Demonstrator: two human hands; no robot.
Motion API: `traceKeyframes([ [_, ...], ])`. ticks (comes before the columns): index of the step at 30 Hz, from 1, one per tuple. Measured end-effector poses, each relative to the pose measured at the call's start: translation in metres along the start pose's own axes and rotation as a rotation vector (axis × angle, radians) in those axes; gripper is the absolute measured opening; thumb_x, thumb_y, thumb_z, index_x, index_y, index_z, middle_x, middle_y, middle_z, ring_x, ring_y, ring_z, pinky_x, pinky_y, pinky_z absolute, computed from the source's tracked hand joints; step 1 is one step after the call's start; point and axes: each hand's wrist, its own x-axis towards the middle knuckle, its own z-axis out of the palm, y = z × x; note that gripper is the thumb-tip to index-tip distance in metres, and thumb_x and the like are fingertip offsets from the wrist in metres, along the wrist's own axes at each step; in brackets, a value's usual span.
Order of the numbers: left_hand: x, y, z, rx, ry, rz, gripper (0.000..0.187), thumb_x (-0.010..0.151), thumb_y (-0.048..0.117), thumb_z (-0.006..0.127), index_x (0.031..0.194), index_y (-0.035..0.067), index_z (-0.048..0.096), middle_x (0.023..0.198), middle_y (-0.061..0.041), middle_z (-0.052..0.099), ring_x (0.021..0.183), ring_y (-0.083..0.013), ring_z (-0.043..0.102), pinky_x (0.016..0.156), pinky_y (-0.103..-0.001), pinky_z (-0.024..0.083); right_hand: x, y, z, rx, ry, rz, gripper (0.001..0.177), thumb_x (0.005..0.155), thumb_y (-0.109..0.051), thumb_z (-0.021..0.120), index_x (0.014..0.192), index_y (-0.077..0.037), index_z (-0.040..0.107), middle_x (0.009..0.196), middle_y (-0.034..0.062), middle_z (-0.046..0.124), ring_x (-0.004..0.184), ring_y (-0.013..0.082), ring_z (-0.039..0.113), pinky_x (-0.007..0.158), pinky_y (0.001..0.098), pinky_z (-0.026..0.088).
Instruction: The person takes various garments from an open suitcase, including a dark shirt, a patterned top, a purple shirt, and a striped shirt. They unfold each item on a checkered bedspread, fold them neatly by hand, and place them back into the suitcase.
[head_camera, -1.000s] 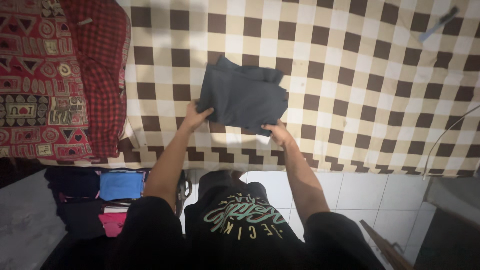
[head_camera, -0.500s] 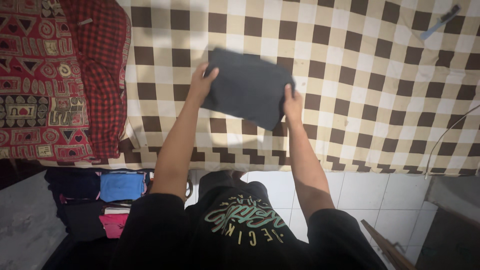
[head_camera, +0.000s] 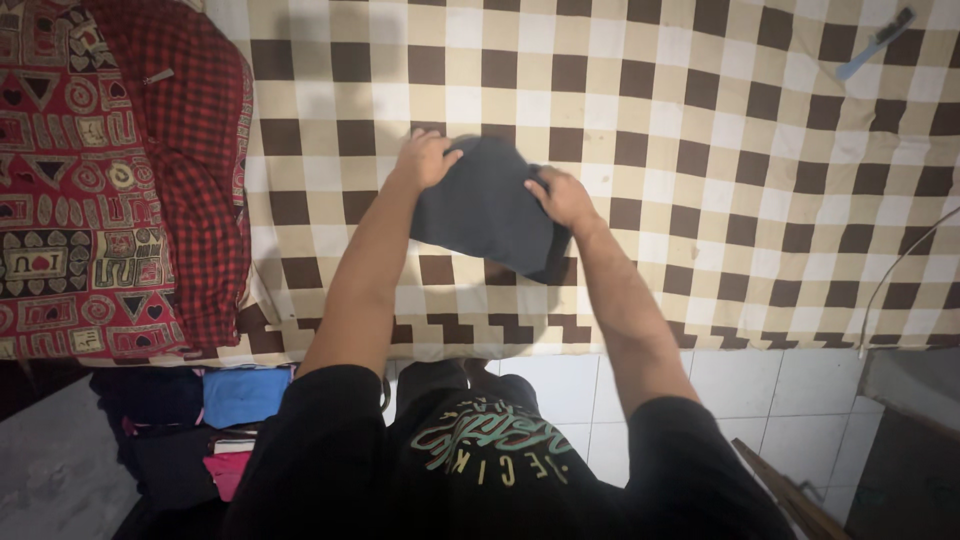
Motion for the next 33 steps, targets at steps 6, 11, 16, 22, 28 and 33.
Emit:
traceKeyframes([
  [6, -0.023, -0.011, -0.009, 0.033, 0.061, -0.060, 0.032, 0.085, 0.036, 0.051, 0.082, 0.005, 0.060, 0.094, -0.012, 0.053, 0.092, -0.0293, 0.049, 0.079, -0.044, 0.039, -0.012, -0.011, -0.011, 0.107, -0.009, 0.201, 0.043, 0.084, -0.043, 0.043, 0.109, -0.008, 0.051, 0.105, 0.0171, 0.054, 0.102, 0.0334, 0.050, 0.086, 0.0398, 0.039],
  [11, -0.052, 0.014, -0.013, -0.015, 0.465, -0.191, 0.042, 0.081, 0.039, 0.051, 0.104, 0.004, 0.054, 0.105, -0.016, 0.049, 0.097, -0.0363, 0.044, 0.079, -0.046, 0.036, -0.024, -0.007, 0.010, 0.012, 0.544, 0.294, 0.054, 0.085, -0.040, 0.044, 0.123, -0.003, 0.035, 0.119, 0.0163, 0.042, 0.113, 0.0338, 0.040, 0.093, 0.0443, 0.030],
  [16, -0.094, 0.039, 0.000, -0.204, 0.270, -0.734, 0.078, 0.073, 0.056, 0.052, 0.116, -0.006, 0.034, 0.110, -0.028, 0.036, 0.102, -0.0449, 0.035, 0.078, -0.046, 0.032, -0.060, -0.002, 0.041, 0.564, 0.655, 0.650, 0.073, 0.080, -0.048, 0.050, 0.121, 0.009, 0.029, 0.122, 0.0264, 0.035, 0.114, 0.0354, 0.035, 0.095, 0.0389, 0.027],
  [22, -0.092, 0.033, 0.052, -0.447, 0.481, -0.517, 0.067, 0.085, 0.053, 0.044, 0.108, -0.010, 0.047, 0.102, -0.028, 0.050, 0.095, -0.0377, 0.046, 0.082, -0.040, 0.036, -0.073, -0.021, 0.091, 0.947, 0.550, 0.545, 0.068, 0.082, -0.045, 0.042, 0.118, 0.012, 0.033, 0.114, 0.0287, 0.043, 0.108, 0.0369, 0.042, 0.091, 0.0357, 0.033],
  [28, -0.086, 0.004, 0.036, -0.812, 0.292, -0.568, 0.056, 0.087, 0.047, 0.032, 0.088, -0.004, 0.056, 0.084, -0.021, 0.057, 0.082, -0.0304, 0.054, 0.080, -0.037, 0.041, -0.067, 0.030, 0.116, 0.686, 0.645, 0.501, 0.052, 0.083, -0.028, 0.040, 0.116, 0.012, 0.038, 0.110, 0.0275, 0.047, 0.103, 0.0344, 0.047, 0.090, 0.0368, 0.034],
  [33, -0.101, -0.005, 0.031, -0.161, 0.661, -0.576, 0.046, 0.085, 0.041, 0.041, 0.097, -0.001, 0.056, 0.100, -0.023, 0.046, 0.090, -0.0359, 0.040, 0.077, -0.045, 0.030, -0.074, 0.027, 0.101, 0.648, 0.609, 0.784, 0.046, 0.084, -0.030, 0.043, 0.111, 0.007, 0.045, 0.111, 0.0237, 0.046, 0.101, 0.0326, 0.048, 0.088, 0.0360, 0.036],
])
